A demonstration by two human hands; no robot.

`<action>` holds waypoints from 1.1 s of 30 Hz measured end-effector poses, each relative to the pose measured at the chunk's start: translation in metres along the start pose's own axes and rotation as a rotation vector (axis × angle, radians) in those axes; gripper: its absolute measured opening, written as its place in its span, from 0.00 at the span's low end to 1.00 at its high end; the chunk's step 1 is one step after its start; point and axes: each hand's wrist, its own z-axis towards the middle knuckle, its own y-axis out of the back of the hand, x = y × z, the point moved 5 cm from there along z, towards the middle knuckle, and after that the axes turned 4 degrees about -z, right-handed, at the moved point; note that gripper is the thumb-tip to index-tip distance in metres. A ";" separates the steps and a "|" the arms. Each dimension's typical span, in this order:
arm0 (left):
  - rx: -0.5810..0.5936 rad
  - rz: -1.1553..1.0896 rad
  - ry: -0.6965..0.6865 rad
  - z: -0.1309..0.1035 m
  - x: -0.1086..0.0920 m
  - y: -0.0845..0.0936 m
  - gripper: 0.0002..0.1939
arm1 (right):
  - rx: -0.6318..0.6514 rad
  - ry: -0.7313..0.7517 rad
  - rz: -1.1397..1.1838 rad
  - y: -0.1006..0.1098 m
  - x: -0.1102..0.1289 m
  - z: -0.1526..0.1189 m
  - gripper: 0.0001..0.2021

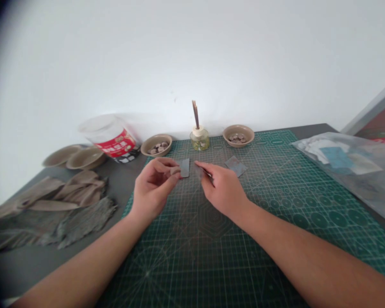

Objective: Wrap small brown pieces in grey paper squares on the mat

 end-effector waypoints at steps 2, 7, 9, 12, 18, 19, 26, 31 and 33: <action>-0.008 -0.016 0.035 0.002 0.002 0.002 0.11 | 0.007 -0.048 0.084 0.002 0.000 0.000 0.15; -0.022 0.000 0.125 0.003 0.009 0.002 0.12 | 0.088 -0.226 0.207 -0.005 -0.010 -0.004 0.10; -0.060 0.040 0.119 0.004 0.011 0.005 0.12 | 0.182 -0.283 0.291 -0.012 -0.013 -0.007 0.09; -0.126 0.094 0.126 0.005 0.016 0.011 0.13 | 0.363 -0.279 0.388 -0.024 -0.010 -0.013 0.10; -0.038 0.123 0.200 0.005 0.021 0.006 0.12 | 0.165 -0.081 0.050 -0.012 -0.001 -0.010 0.23; -0.016 0.105 0.212 0.004 0.021 0.004 0.12 | 0.100 -0.038 0.014 -0.008 0.001 -0.008 0.24; 0.217 -0.019 0.360 -0.006 0.028 -0.014 0.13 | 0.183 0.120 0.155 -0.005 0.007 -0.005 0.12; 0.372 0.065 0.357 -0.003 0.026 -0.013 0.12 | 0.211 0.087 0.149 -0.004 -0.001 -0.002 0.04; 0.504 0.267 0.252 0.001 0.018 -0.013 0.12 | 0.243 0.072 0.114 -0.003 -0.004 -0.002 0.04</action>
